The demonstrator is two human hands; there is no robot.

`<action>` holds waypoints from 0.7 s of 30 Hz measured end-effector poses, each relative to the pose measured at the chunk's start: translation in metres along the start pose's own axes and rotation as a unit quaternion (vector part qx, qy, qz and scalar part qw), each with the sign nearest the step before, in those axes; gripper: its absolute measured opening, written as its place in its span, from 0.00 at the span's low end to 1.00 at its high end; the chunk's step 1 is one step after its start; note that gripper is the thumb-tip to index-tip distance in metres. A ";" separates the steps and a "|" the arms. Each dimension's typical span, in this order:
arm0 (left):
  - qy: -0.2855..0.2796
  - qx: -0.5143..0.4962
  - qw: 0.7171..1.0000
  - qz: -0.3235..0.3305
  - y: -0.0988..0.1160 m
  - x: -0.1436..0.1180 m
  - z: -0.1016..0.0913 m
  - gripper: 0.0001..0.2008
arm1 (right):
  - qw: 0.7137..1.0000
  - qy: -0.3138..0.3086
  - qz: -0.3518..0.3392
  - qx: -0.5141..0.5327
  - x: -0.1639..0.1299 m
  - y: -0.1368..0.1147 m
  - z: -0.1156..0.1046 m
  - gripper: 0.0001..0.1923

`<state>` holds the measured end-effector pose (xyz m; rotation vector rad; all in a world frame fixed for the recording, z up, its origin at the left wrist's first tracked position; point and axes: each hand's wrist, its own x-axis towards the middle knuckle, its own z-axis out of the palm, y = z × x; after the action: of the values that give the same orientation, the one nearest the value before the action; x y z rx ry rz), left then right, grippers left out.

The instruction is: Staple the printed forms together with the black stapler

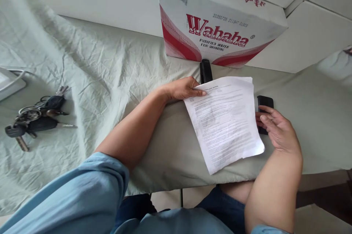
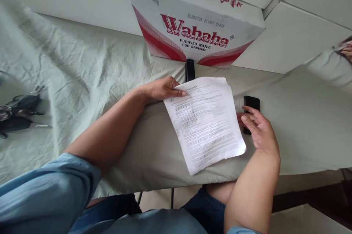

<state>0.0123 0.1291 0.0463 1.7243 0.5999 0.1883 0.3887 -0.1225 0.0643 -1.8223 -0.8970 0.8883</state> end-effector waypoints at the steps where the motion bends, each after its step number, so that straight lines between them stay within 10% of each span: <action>1: -0.009 0.008 1.000 -0.005 0.003 -0.001 0.000 0.28 | 1.000 -0.024 -0.009 -0.002 -0.002 -0.003 0.007 0.35; 8: -0.019 0.009 1.000 -0.021 0.001 -0.001 0.000 0.21 | 0.997 -0.072 -0.016 -0.036 -0.002 -0.013 0.060 0.29; 21: 0.122 -0.023 0.991 -0.043 0.000 0.012 0.011 0.02 | 0.994 -0.075 0.069 -0.036 0.008 0.001 0.041 0.31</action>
<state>0.0275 0.1253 0.0415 1.6391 0.8425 0.3528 0.3579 -0.0998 0.0481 -1.9175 -0.9149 1.1051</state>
